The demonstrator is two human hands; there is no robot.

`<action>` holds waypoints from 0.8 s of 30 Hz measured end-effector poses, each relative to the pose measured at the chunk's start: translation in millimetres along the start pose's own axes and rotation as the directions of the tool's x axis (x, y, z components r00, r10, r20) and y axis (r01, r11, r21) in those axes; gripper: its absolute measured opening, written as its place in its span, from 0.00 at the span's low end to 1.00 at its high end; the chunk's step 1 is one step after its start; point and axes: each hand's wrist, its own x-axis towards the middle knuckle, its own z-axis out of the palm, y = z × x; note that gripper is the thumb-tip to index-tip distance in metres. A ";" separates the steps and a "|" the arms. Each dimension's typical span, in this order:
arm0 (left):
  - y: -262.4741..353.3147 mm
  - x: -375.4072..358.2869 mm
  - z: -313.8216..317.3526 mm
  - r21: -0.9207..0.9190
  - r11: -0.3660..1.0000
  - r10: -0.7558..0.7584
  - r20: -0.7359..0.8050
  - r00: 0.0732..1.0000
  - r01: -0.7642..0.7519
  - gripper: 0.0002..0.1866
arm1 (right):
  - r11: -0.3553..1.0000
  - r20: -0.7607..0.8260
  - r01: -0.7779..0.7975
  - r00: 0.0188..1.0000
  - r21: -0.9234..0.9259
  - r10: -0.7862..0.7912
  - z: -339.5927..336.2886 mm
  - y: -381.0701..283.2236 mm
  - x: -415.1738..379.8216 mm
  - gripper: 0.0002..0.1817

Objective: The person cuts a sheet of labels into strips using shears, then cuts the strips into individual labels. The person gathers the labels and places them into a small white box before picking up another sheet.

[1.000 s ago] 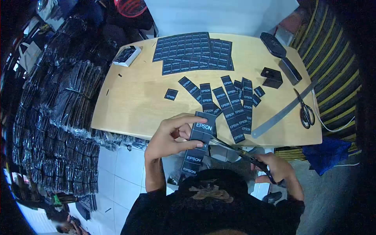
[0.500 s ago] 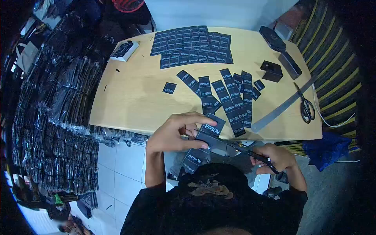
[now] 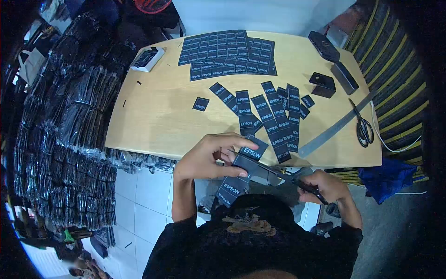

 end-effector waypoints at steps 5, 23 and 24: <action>-4.9 -1.4 -3.0 -0.009 0.999 -0.031 -0.021 0.999 0.031 0.31 | 1.000 -0.020 -0.008 1.000 -0.014 0.008 -0.3 1.6 -5.8 0.17; -23.4 -10.6 -5.1 -0.142 0.989 -0.094 -0.346 0.933 0.046 0.48 | 0.966 -0.508 -0.036 0.845 0.257 0.166 79.7 16.6 34.2 0.13; -13.2 -8.7 8.6 -0.189 0.981 -0.091 -0.289 0.953 0.036 0.47 | 0.926 -0.515 0.059 0.843 0.373 0.154 81.1 4.1 48.0 0.12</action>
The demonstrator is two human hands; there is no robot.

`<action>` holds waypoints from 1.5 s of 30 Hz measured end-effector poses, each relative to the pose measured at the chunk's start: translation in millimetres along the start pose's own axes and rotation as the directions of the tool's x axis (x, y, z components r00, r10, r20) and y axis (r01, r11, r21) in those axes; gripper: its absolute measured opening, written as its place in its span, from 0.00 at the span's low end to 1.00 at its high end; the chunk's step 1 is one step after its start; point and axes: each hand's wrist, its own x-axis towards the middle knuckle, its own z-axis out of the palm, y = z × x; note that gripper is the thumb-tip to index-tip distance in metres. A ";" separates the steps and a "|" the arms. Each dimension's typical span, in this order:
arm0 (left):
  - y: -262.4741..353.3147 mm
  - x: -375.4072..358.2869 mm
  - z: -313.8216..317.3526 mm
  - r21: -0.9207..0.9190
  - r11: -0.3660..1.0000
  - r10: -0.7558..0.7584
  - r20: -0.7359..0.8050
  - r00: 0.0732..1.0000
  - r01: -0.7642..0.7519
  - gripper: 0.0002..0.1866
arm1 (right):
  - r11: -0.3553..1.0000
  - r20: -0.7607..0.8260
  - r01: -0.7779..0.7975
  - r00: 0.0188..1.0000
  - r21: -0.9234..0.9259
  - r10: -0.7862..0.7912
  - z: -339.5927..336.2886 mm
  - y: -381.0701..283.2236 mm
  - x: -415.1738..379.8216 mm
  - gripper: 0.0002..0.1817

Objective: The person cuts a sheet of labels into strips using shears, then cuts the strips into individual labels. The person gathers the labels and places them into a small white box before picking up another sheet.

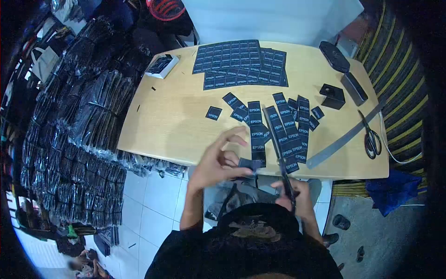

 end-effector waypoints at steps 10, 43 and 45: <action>-19.1 -23.3 49.8 -0.121 0.962 0.245 -0.020 0.969 -0.245 0.25 | 0.961 -0.137 0.228 0.969 0.159 -0.207 17.9 -17.4 27.8 0.11; 9.4 -5.2 -9.5 0.188 0.963 0.144 0.249 0.958 -0.194 0.29 | 0.955 0.581 0.097 0.809 -0.279 0.087 -77.2 -30.1 -5.9 0.23; 6.2 -4.1 -8.8 0.175 0.968 0.128 0.270 0.954 -0.179 0.29 | 0.964 0.589 0.129 0.807 -0.233 0.034 -75.8 -25.1 -6.4 0.22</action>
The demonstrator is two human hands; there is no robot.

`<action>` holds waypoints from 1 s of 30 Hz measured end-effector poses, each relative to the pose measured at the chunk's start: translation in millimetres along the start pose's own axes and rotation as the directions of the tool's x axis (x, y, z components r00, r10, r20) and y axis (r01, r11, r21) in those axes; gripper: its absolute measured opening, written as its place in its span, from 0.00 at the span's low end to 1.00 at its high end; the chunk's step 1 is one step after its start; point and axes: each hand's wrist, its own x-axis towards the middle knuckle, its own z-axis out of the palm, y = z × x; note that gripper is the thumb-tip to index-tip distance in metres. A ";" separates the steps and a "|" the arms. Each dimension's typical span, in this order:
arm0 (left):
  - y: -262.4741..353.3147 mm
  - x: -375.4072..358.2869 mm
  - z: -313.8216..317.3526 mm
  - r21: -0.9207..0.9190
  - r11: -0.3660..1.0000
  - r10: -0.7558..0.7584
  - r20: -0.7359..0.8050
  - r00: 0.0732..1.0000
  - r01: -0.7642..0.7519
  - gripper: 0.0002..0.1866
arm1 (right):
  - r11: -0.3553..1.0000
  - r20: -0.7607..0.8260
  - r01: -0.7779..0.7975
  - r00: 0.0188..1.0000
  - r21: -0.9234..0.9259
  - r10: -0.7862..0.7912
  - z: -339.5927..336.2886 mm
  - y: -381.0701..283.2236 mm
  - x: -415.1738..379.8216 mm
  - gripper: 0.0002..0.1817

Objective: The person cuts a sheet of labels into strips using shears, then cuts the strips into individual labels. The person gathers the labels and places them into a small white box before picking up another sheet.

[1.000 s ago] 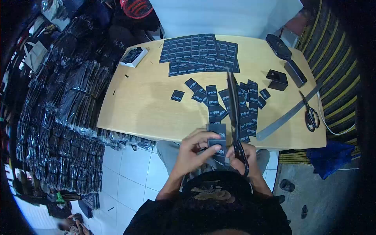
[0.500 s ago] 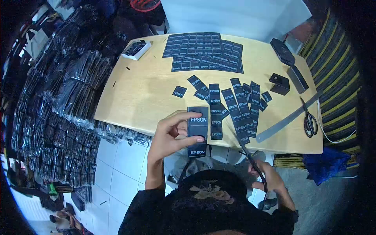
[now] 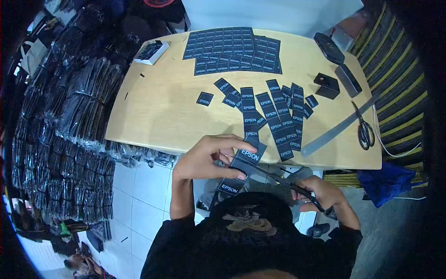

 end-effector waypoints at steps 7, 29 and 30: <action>-2.1 5.2 0.8 0.001 1.000 -0.013 0.084 0.996 0.013 0.29 | 1.000 0.028 0.028 0.999 -0.009 -0.028 -0.9 2.2 2.3 0.21; -3.1 9.9 0.3 -0.009 0.999 0.035 0.092 0.995 -0.034 0.30 | 0.999 0.035 0.005 0.999 0.048 -0.007 1.6 10.3 0.2 0.17; -2.9 9.6 0.2 -0.013 1.000 0.004 0.096 0.995 -0.003 0.30 | 0.998 0.017 0.012 1.000 0.056 -0.013 2.8 11.2 0.2 0.16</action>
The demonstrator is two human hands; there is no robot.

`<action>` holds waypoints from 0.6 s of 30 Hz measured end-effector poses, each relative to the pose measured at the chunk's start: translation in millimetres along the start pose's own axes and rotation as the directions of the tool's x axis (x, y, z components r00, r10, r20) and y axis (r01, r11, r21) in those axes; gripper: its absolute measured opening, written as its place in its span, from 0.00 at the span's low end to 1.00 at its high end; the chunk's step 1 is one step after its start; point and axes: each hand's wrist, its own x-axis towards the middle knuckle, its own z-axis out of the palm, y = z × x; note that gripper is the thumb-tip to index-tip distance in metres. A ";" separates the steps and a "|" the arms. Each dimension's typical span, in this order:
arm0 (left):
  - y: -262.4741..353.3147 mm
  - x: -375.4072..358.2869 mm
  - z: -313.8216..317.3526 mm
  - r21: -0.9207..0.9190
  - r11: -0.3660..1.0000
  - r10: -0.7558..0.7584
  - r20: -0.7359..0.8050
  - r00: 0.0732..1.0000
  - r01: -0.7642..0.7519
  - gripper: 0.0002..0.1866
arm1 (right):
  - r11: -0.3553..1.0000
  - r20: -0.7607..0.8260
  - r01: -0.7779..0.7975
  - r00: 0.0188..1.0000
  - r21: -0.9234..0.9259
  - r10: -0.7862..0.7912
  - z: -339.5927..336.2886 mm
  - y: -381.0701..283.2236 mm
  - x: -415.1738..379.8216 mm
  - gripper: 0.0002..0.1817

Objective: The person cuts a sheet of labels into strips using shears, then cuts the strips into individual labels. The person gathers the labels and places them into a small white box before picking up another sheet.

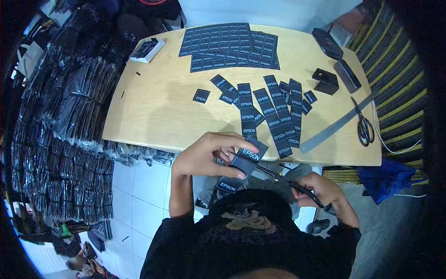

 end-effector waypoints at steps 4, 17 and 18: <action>2.2 -0.2 -2.8 0.036 0.999 -0.035 0.019 0.999 0.035 0.30 | 0.999 0.008 0.003 1.000 -0.041 -0.003 -2.2 -2.7 1.6 0.15; -21.9 -9.2 -19.8 0.022 0.992 -0.121 -0.126 0.985 0.125 0.31 | 0.985 -0.175 -0.147 0.976 -0.089 0.130 3.4 -2.5 -10.6 0.17; -34.0 -11.3 -29.6 0.049 0.973 -0.210 -0.199 0.957 0.224 0.32 | 0.985 -0.252 -0.166 0.956 -0.038 0.151 7.5 -0.6 -14.1 0.17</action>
